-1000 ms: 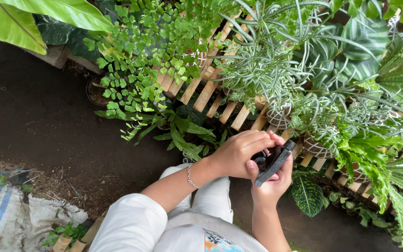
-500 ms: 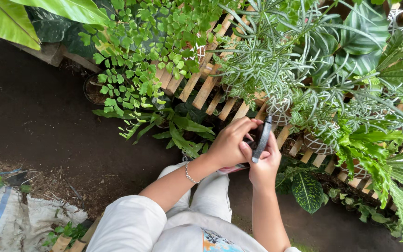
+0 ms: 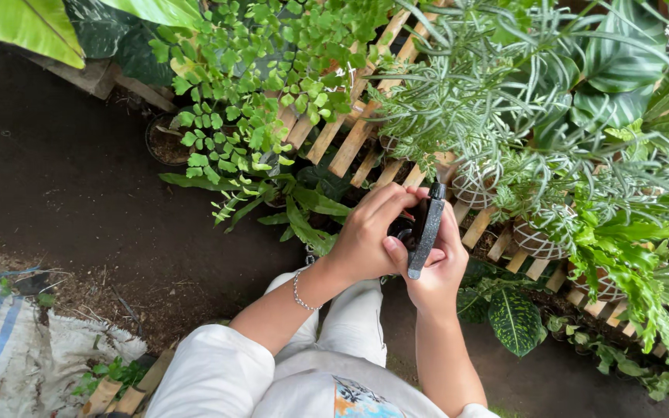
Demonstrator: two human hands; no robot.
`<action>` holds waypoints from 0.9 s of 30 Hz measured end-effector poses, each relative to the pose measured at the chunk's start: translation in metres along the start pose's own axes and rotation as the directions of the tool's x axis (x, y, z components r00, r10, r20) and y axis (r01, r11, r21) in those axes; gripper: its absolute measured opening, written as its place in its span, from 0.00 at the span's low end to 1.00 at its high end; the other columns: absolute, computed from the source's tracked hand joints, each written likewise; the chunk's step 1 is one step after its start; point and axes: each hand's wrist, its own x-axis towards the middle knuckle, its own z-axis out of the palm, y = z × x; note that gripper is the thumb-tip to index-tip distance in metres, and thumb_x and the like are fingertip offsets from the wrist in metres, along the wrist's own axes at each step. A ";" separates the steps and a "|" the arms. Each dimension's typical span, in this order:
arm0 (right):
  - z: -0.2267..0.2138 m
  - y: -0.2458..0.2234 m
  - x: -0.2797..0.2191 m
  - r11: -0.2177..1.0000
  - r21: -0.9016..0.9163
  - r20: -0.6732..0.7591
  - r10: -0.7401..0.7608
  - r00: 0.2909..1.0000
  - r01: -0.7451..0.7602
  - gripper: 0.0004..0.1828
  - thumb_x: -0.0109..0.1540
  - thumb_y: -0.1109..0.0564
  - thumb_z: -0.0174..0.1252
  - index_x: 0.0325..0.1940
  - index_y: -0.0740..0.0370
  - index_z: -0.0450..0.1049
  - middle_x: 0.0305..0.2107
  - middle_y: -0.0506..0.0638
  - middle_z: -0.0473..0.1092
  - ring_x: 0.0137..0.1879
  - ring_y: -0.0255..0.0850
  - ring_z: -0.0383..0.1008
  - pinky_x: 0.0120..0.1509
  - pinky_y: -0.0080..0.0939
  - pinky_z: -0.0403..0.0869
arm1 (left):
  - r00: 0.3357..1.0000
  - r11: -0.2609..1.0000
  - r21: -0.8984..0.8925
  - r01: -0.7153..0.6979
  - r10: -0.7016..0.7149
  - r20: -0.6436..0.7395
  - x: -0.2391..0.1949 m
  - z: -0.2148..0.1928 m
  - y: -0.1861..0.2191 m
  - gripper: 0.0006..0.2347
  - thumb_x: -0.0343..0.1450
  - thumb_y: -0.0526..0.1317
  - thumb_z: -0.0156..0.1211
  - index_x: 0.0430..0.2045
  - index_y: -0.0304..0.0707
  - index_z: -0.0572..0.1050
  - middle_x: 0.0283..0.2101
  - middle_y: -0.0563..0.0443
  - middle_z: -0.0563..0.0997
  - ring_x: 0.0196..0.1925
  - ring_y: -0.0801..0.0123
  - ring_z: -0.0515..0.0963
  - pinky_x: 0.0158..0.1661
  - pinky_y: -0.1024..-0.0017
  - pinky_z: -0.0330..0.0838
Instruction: The person sprays water from a bottle onto various green plants on wooden racks and touches the leaves by hand.
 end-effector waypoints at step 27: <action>0.004 -0.004 0.005 0.997 0.073 -0.024 -0.011 1.000 0.013 0.40 0.60 0.58 0.73 0.72 0.70 0.64 0.67 0.57 0.65 0.74 0.46 0.67 0.78 0.53 0.72 | 0.999 0.999 -0.041 -0.027 0.028 0.029 0.010 -0.002 -0.002 0.26 0.64 0.47 0.75 0.50 0.32 0.73 0.47 0.45 0.76 0.46 0.57 0.81 0.49 0.67 0.77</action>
